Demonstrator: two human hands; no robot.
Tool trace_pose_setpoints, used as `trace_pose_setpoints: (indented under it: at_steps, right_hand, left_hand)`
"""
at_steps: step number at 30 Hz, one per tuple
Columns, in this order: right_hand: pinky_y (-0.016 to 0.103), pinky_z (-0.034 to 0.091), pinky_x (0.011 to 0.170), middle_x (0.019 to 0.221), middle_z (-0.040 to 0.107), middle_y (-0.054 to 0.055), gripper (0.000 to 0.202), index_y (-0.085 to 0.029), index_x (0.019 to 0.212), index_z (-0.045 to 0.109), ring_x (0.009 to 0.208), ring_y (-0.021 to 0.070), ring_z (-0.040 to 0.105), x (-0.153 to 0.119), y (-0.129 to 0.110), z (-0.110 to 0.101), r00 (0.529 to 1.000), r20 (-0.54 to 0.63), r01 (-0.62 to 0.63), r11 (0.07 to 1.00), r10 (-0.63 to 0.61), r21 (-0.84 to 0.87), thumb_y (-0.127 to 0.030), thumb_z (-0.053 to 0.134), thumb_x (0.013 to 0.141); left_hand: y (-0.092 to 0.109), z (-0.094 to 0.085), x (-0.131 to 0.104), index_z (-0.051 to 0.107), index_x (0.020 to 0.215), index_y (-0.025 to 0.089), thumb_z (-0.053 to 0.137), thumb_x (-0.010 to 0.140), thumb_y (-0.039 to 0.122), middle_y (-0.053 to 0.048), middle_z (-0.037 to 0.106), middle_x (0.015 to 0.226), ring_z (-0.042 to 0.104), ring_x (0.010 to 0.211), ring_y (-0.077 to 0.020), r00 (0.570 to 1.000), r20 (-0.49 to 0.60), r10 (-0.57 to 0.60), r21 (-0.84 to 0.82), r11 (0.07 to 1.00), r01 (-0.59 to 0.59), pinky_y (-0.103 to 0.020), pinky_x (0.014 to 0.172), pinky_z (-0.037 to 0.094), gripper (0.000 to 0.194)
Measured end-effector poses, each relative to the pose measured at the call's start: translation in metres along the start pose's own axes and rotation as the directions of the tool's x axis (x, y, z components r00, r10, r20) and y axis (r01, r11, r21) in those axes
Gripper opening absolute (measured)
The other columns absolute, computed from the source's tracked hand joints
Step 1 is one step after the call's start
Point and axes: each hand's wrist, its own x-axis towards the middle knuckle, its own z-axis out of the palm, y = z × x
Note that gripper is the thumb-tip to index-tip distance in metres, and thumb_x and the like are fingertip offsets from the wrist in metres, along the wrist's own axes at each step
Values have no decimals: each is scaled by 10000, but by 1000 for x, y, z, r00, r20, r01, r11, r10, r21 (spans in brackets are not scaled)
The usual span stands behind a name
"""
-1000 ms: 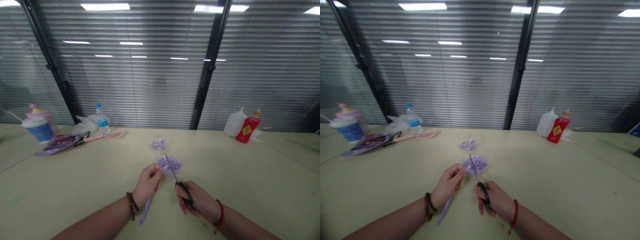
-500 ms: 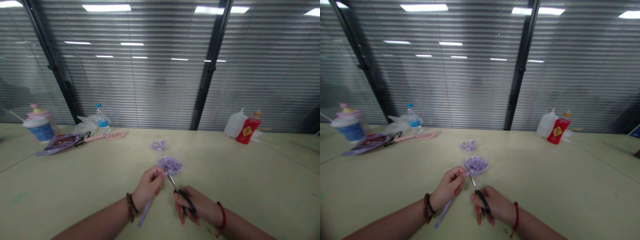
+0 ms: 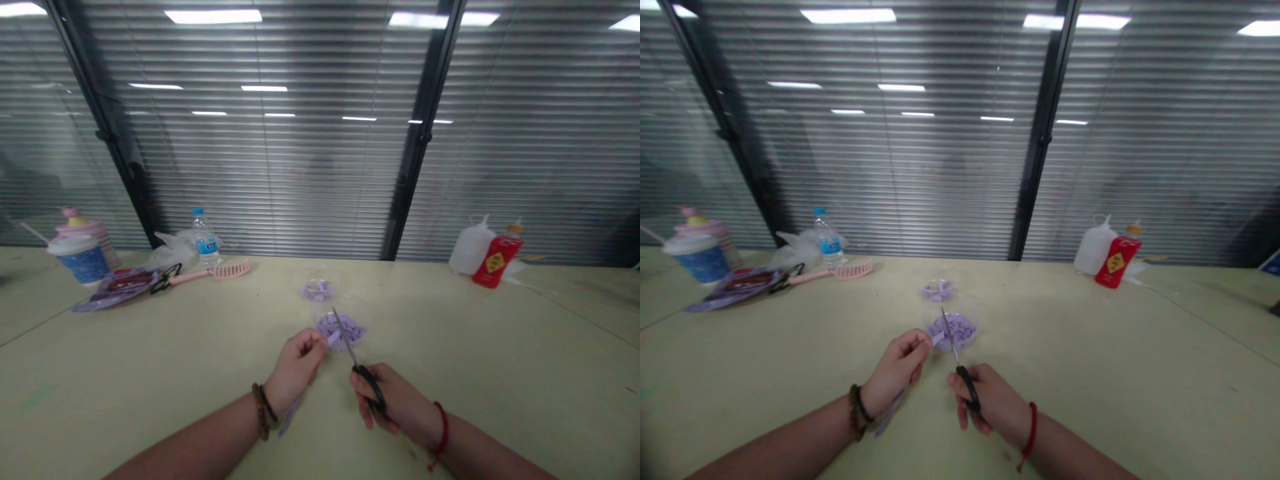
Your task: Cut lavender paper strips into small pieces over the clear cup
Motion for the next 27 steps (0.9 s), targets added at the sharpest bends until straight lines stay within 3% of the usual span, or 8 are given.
trace_pose_setpoints:
  at_steps: [4, 10, 22, 27]
  right_hand:
    - [159, 180, 236, 446, 559, 17, 586, -127, 590, 495, 226, 26, 322, -2, -2, 0, 1000, 24, -14, 1000, 14, 21, -707, 461, 667]
    - [153, 169, 234, 460, 562, 36, 650, -112, 545, 511, 241, 27, 355, -9, -11, 2, 978, 205, -9, 997, 25, -76, -757, 458, 606]
    - [154, 187, 243, 461, 576, 31, 580, -120, 556, 512, 244, 29, 348, -9, -9, 2, 985, 170, -2, 998, 13, -63, -690, 485, 658]
    - [151, 183, 239, 447, 568, 25, 565, -128, 547, 482, 228, 21, 329, -4, -4, 1, 997, 82, 2, 1000, -2, -8, -683, 503, 648]
  left_hand:
    - [0, 0, 1, 435, 636, 170, 531, 739, 467, 96, 340, 418, 286, 319, -39, 999, -41, 3, -18, 1000, -3, -163, 337, 223, 328]
    - [4, 0, -2, 441, 637, 171, 520, 745, 431, 100, 329, 400, 269, 324, -42, 1000, -28, 8, -17, 1000, -8, -163, 343, 219, 292]
    - [5, 3, -5, 473, 650, 163, 517, 740, 383, 93, 325, 416, 265, 337, -43, 1000, 7, -5, 11, 1000, 5, -159, 335, 207, 242]
    - [2, 0, -3, 477, 667, 159, 526, 742, 375, 93, 335, 436, 273, 343, -41, 1000, 15, -14, 13, 1000, 14, -161, 342, 213, 233]
